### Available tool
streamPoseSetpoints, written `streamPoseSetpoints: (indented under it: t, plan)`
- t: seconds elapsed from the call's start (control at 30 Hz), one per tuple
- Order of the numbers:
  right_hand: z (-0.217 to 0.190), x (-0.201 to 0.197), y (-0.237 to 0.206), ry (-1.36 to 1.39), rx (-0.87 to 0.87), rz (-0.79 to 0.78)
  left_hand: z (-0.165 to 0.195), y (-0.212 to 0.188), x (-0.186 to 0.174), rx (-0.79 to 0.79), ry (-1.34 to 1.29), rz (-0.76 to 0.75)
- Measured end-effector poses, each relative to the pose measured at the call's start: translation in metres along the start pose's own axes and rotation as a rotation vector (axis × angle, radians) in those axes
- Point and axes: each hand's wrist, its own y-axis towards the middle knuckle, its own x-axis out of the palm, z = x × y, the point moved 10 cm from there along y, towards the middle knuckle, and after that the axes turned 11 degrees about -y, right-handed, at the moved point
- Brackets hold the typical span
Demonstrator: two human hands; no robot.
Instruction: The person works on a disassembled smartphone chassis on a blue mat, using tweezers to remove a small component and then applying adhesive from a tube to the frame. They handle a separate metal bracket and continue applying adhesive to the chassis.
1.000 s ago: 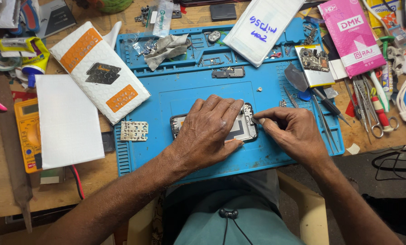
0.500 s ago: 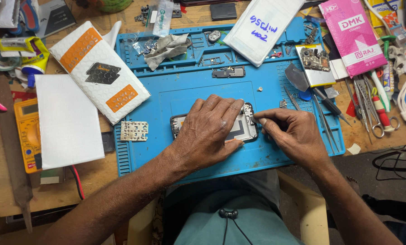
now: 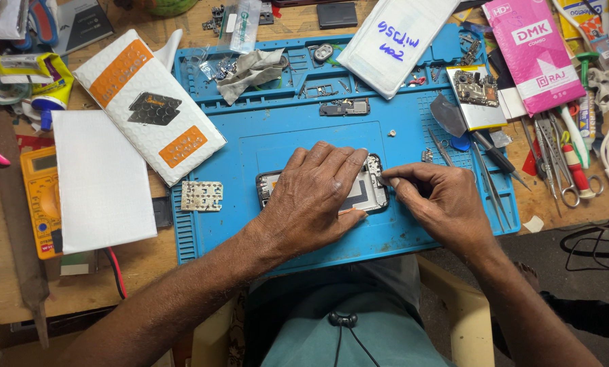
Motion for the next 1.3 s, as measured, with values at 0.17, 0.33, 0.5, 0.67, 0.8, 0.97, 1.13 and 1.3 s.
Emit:
streamPoseSetpoints:
  t: [0.17, 0.33, 0.5, 0.67, 0.8, 0.97, 1.13, 1.3]
  plan:
    - [-0.007, -0.001, -0.001, -0.017, 0.011, 0.018, 0.000, -0.001, -0.001, 0.013, 0.007, 0.013]
    - [-0.012, -0.002, 0.000, -0.115, 0.036, 0.005, 0.001, -0.001, -0.002, 0.008, -0.001, 0.008]
    - [-0.011, -0.002, 0.004, -0.151, 0.029, -0.021, 0.001, 0.000, -0.001, -0.001, 0.002, 0.003]
    - [-0.006, 0.000, 0.008, -0.125, 0.024, -0.049, 0.001, -0.001, -0.001, 0.002, -0.008, 0.006]
    - [-0.006, 0.000, 0.009, -0.122, 0.035, -0.054, 0.000, 0.000, -0.002, 0.001, -0.019, 0.009]
    - [-0.022, -0.007, 0.002, -0.159, -0.036, -0.005, 0.003, 0.001, -0.001, 0.004, -0.018, 0.006]
    - [-0.037, -0.009, -0.005, -0.189, -0.159, 0.061, 0.004, 0.001, -0.001, 0.000, -0.009, 0.007]
    - [-0.032, -0.008, 0.006, -0.190, -0.197, 0.002, 0.004, 0.000, -0.001, -0.004, -0.004, 0.000]
